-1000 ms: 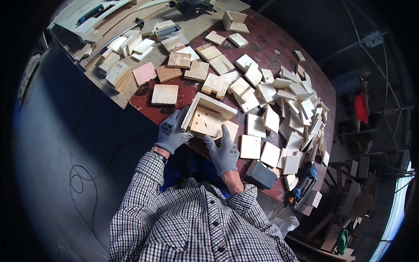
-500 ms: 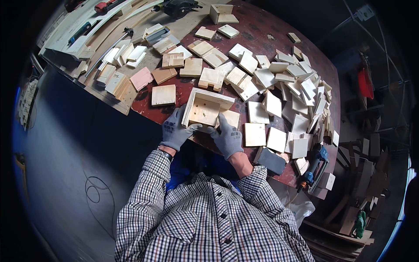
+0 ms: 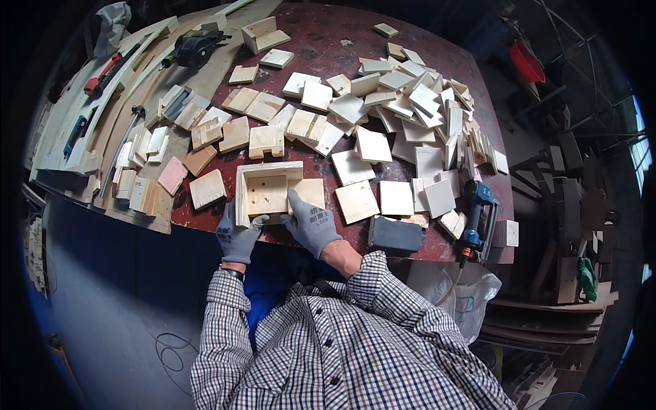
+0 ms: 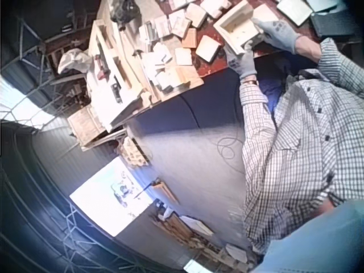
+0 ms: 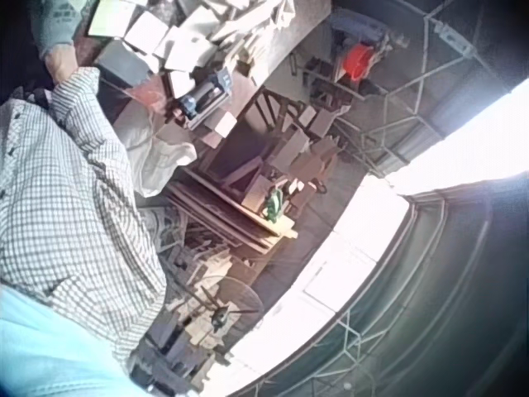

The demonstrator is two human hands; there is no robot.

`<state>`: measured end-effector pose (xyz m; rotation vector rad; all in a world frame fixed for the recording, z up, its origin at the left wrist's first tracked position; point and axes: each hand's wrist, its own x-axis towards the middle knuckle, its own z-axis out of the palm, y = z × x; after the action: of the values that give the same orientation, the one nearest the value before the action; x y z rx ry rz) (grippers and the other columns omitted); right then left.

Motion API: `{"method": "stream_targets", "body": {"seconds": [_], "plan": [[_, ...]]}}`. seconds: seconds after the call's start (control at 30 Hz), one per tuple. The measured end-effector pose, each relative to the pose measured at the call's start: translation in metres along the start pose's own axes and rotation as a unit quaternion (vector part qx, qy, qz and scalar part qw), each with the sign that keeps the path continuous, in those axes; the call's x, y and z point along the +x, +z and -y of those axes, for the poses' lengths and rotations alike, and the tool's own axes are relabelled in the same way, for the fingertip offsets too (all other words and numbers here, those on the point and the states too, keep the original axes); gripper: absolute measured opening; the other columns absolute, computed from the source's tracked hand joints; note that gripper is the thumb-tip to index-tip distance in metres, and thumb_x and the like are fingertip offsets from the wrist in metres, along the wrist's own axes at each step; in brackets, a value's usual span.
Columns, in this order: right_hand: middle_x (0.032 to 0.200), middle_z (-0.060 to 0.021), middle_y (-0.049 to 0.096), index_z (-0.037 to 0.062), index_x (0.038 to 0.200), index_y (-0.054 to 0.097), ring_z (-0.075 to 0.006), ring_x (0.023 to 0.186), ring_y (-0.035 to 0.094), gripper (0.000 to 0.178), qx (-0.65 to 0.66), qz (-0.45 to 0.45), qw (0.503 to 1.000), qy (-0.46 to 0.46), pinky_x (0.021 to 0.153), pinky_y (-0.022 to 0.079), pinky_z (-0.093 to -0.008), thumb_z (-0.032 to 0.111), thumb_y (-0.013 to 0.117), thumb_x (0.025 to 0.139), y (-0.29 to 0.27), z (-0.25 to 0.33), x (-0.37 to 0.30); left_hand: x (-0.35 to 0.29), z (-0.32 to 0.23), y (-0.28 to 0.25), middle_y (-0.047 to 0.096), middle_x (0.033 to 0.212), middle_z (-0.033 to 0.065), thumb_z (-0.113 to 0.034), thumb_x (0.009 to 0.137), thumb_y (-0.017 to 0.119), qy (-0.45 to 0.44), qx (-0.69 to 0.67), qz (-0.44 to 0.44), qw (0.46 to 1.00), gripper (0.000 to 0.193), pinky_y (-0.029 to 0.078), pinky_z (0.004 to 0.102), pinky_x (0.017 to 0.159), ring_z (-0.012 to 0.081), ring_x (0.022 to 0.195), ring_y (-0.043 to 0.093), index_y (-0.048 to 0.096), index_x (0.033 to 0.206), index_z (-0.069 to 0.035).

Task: The person sands the edges of small wooden pieces with a sanding block, then assembles them into small wooden boxes by hand. The person places the assembled boxes on the table among other wooden pieces.

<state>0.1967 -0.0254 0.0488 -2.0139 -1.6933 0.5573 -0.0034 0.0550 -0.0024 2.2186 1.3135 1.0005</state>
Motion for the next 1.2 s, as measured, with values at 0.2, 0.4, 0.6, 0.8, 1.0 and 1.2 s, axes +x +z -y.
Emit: {"method": "stream_targets", "body": {"seconds": [0.2, 0.4, 0.6, 0.8, 1.0, 1.2], "plan": [[0.107, -0.0229, 0.075, 0.0036, 0.150, 0.043, -0.0445, 0.095, 0.074, 0.055, 0.035, -0.048, 0.998, -0.035, 0.081, 0.057, -0.0553, 0.025, 0.060, 0.102, 0.015, -0.015, 0.002, 0.006, -0.007, -0.004, 0.072, 0.105, 0.0145, -0.056, 0.079, 0.091, 0.022, -0.032, -0.018, 0.999, 0.073, 0.060, 0.0441, 0.079, 0.0364, 0.092, 0.073, 0.066, 0.125, -0.004], [0.111, -0.0256, 0.073, 0.0050, 0.149, 0.044, -0.0461, 0.096, 0.072, 0.051, 0.101, -0.084, 0.990, -0.048, 0.080, 0.056, -0.0563, 0.026, 0.059, 0.105, 0.011, -0.010, -0.004, 0.003, 0.007, 0.004, 0.072, 0.107, 0.0147, -0.047, 0.081, 0.091, 0.007, -0.055, -0.021, 0.998, 0.066, 0.059, 0.0443, 0.080, 0.0369, 0.092, 0.073, 0.067, 0.125, -0.004], [0.104, -0.0165, 0.069, 0.0159, 0.151, 0.052, -0.0395, 0.096, 0.070, 0.053, 0.033, -0.095, 0.989, -0.106, 0.085, 0.057, -0.0483, 0.019, 0.064, 0.100, -0.005, -0.008, -0.010, 0.001, 0.013, 0.004, 0.071, 0.108, 0.0156, -0.045, 0.086, 0.087, 0.023, -0.042, -0.021, 0.999, 0.061, 0.059, 0.0447, 0.082, 0.0384, 0.096, 0.072, 0.066, 0.125, -0.003], [0.106, -0.0132, 0.070, 0.0109, 0.136, 0.070, -0.0250, 0.089, 0.072, 0.040, 0.272, -0.112, 0.953, -0.073, 0.080, 0.058, -0.0357, 0.016, 0.075, 0.096, -0.022, -0.014, -0.025, 0.001, 0.008, 0.006, 0.072, 0.108, 0.0158, -0.041, 0.085, 0.089, -0.003, -0.059, -0.022, 0.998, 0.059, 0.059, 0.0442, 0.084, 0.0381, 0.096, 0.073, 0.067, 0.123, -0.002], [0.106, -0.0107, 0.075, 0.0040, 0.131, 0.074, -0.0131, 0.087, 0.072, 0.033, 0.346, -0.278, 0.895, 0.052, 0.080, 0.059, -0.0298, 0.015, 0.074, 0.099, -0.064, -0.041, -0.052, 0.004, -0.009, -0.003, 0.073, 0.107, 0.0144, -0.051, 0.080, 0.092, -0.032, -0.084, -0.015, 0.996, 0.070, 0.059, 0.0423, 0.084, 0.0345, 0.096, 0.074, 0.067, 0.123, -0.002], [0.107, -0.0161, 0.078, 0.0230, 0.144, 0.066, -0.0325, 0.094, 0.077, 0.043, 0.106, -0.132, 0.966, 0.196, 0.085, 0.060, -0.0422, 0.020, 0.064, 0.101, -0.078, -0.083, -0.019, 0.003, 0.003, 0.000, 0.072, 0.105, 0.0151, -0.054, 0.079, 0.091, -0.016, -0.065, -0.007, 0.998, 0.073, 0.059, 0.0430, 0.082, 0.0350, 0.094, 0.074, 0.067, 0.123, -0.002]]}}
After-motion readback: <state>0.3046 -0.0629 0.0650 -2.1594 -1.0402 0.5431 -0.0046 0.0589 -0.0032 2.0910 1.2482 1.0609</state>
